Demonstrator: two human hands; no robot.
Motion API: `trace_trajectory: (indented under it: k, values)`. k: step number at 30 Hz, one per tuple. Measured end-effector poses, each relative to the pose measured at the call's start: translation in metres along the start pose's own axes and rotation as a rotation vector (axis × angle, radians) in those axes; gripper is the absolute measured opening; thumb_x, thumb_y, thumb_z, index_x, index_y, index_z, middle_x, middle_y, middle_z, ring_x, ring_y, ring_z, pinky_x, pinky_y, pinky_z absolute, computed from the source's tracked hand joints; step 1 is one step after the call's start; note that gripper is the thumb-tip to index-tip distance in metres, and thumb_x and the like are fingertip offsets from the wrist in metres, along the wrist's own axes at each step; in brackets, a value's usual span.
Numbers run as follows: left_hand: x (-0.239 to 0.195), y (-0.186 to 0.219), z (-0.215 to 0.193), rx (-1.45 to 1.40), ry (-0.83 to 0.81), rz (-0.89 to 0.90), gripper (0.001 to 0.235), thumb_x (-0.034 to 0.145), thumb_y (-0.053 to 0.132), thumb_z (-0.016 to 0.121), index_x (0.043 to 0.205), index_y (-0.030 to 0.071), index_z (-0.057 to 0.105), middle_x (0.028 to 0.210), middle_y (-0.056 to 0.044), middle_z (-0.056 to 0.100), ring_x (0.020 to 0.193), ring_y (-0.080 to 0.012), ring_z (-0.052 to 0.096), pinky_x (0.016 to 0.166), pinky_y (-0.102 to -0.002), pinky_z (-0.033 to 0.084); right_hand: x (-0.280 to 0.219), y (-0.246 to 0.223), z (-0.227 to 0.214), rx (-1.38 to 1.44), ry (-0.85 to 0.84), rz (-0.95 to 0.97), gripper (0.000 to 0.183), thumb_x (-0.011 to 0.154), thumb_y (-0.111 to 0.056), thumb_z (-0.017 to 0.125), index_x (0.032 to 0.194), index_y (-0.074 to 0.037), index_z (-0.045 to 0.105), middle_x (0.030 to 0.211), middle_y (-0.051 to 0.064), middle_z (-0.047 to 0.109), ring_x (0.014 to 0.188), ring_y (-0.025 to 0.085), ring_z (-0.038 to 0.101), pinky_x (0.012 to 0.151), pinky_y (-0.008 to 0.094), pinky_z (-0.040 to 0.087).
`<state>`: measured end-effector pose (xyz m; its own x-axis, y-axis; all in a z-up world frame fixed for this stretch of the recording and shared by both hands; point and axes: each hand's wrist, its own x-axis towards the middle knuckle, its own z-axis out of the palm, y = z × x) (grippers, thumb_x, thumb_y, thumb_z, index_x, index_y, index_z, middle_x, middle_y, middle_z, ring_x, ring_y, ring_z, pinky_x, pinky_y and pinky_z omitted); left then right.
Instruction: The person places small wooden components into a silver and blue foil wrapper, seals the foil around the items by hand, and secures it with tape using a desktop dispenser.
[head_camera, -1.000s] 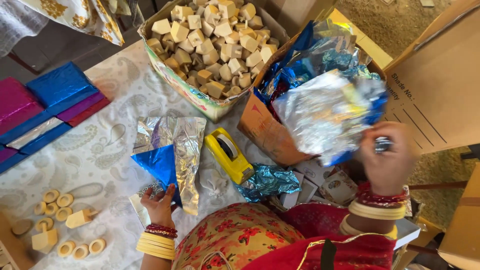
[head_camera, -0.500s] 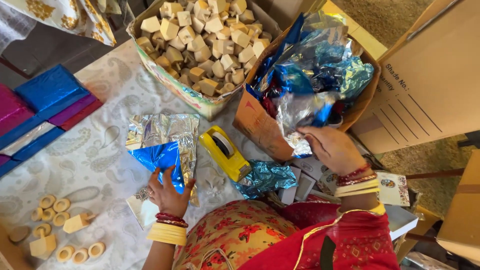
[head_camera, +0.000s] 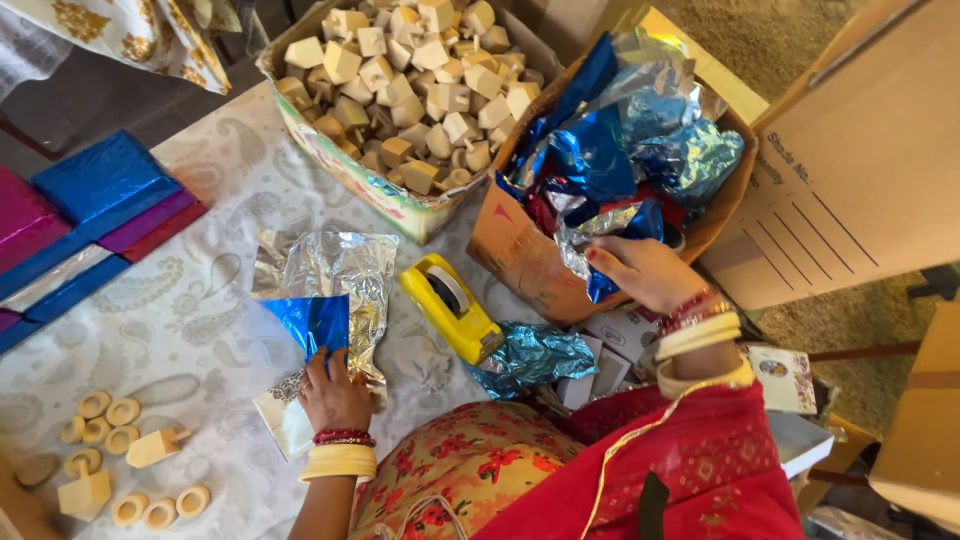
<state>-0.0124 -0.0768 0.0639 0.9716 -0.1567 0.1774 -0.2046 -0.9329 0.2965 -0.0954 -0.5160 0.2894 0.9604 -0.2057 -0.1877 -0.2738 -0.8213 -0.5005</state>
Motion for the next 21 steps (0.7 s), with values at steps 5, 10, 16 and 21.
trace_trajectory:
  k: [5,10,16,21]
  values:
    - [-0.009,-0.041,0.015,-0.235,0.115,-0.003,0.025,0.093,0.012,0.067,0.117,0.012,0.07,0.121,-0.012,0.064,0.113,-0.0351,0.063,0.096,-0.048,0.05,-0.039,-0.037,0.01,-0.181,0.628,-0.223,0.028,0.1,-0.035,0.067,0.115,-0.011,0.071,0.106,0.013,0.071,0.095,0.035,0.068,0.083,0.045,0.052]
    - [-0.006,-0.05,-0.004,-0.301,0.213,-0.047,0.02,0.088,0.007,0.066,0.107,0.008,0.072,0.102,-0.014,0.07,0.099,-0.0355,0.065,0.089,-0.047,0.053,-0.061,-0.031,0.035,-0.142,0.782,-0.33,0.015,0.099,-0.031,0.072,0.1,-0.016,0.071,0.094,0.004,0.07,0.084,0.028,0.064,0.078,0.037,0.048]
    - [-0.006,-0.104,0.029,-0.686,0.448,-0.403,0.018,0.098,0.005,0.072,0.115,0.002,0.067,0.101,-0.009,0.07,0.084,-0.0179,0.067,0.078,-0.03,0.054,-0.042,-0.003,0.051,-0.347,0.437,-0.245,0.049,0.1,-0.044,0.066,0.126,-0.003,0.075,0.106,0.013,0.071,0.099,0.035,0.065,0.096,0.049,0.045]
    - [-0.001,-0.132,0.053,-0.965,0.561,-0.586,0.022,0.094,-0.004,0.072,0.113,0.002,0.063,0.096,-0.002,0.064,0.083,-0.0095,0.056,0.075,-0.025,0.049,-0.032,-0.031,0.051,-0.455,0.646,-0.037,0.041,0.104,-0.048,0.058,0.105,-0.013,0.079,0.1,0.015,0.062,0.103,0.037,0.056,0.092,0.05,0.042]
